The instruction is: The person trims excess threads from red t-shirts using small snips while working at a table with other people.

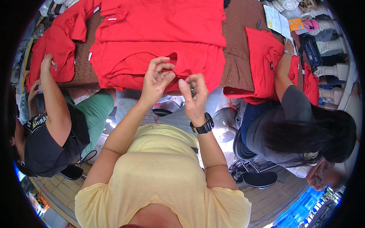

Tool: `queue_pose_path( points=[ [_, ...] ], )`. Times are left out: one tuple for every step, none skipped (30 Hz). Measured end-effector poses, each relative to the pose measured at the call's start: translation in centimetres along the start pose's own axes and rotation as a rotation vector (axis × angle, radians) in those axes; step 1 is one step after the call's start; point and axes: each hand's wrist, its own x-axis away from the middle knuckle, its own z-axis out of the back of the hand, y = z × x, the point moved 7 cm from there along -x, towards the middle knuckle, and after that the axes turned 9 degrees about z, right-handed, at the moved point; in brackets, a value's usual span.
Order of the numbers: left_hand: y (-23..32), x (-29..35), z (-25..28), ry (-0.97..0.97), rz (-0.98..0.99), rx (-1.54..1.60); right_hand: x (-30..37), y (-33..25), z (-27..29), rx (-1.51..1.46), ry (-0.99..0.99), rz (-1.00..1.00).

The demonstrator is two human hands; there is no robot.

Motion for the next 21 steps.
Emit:
queue_pose_path(
  points=[
    [0.4,0.0,-0.3,0.004,-0.023,-0.014,0.0,-0.8,0.2,0.093,0.032,0.084],
    [0.7,0.0,-0.5,0.008,-0.045,-0.028,-0.1,-0.9,0.0,0.139,0.022,0.072],
    [0.7,-0.1,-0.5,-0.007,-0.067,-0.13,-0.5,-1.0,-0.3,0.184,0.012,0.061],
    [0.5,-0.2,-0.5,-0.026,-0.087,-0.233,-0.9,-1.1,-0.4,0.231,0.005,0.049],
    [0.4,-0.3,-0.4,-0.044,-0.108,-0.335,-1.0,-0.3,-0.2,0.254,-0.012,0.076],
    [0.4,-0.4,-0.1,-0.031,-0.148,-0.421,-1.0,0.4,-0.1,0.278,-0.027,0.104],
    [0.6,-0.5,0.2,-0.014,-0.188,-0.508,-1.1,0.6,-0.1,0.269,-0.029,0.087],
    [0.7,-0.5,0.3,0.003,-0.228,-0.595,-1.2,0.8,-0.2,0.261,-0.03,0.071],
    [0.5,-0.5,0.6,0.02,-0.196,-0.444,-1.4,0.7,-0.2,0.277,-0.032,0.089],
    [0.5,-0.6,0.5,0.037,-0.165,-0.291,-1.7,0.5,-0.1,0.294,-0.033,0.108],
    [0.6,-0.5,0.5,0.054,-0.133,-0.138,-1.9,0.2,-0.1,0.31,-0.035,0.127],
    [0.8,-0.3,0.3,0.072,-0.114,-0.136,-2.1,0.0,-0.1,0.333,-0.05,0.119],
    [1.3,0.0,-0.1,0.088,-0.093,-0.134,-2.3,-0.4,-0.1,0.356,-0.062,0.111],
    [1.9,0.0,-0.4,0.086,-0.104,-0.195,-2.4,-0.6,-0.1,0.379,-0.075,0.102],
    [2.5,0.1,-0.7,0.085,-0.116,-0.257,-2.5,-1.1,-0.2,0.41,-0.082,0.154],
    [3.2,0.2,-1.2,0.068,-0.161,-0.383,-2.5,-1.5,-0.5,0.44,-0.091,0.207],
    [3.6,0.3,-1.5,0.05,-0.205,-0.508,-2.5,-2.0,-0.7,0.47,-0.1,0.259],
    [3.2,0.2,-1.2,0.063,-0.21,-0.508,-2.5,-2.2,-0.9,0.493,-0.104,0.264],
    [2.9,0.1,-0.9,0.077,-0.216,-0.506,-2.5,-2.5,-1.1,0.517,-0.109,0.269],
    [2.5,0.0,-0.5,0.091,-0.221,-0.504,-2.4,-2.7,-1.3,0.541,-0.115,0.274],
    [2.3,0.0,-0.4,0.106,-0.247,-0.518,-2.4,-2.8,-1.3,0.547,-0.118,0.268]
  ],
)
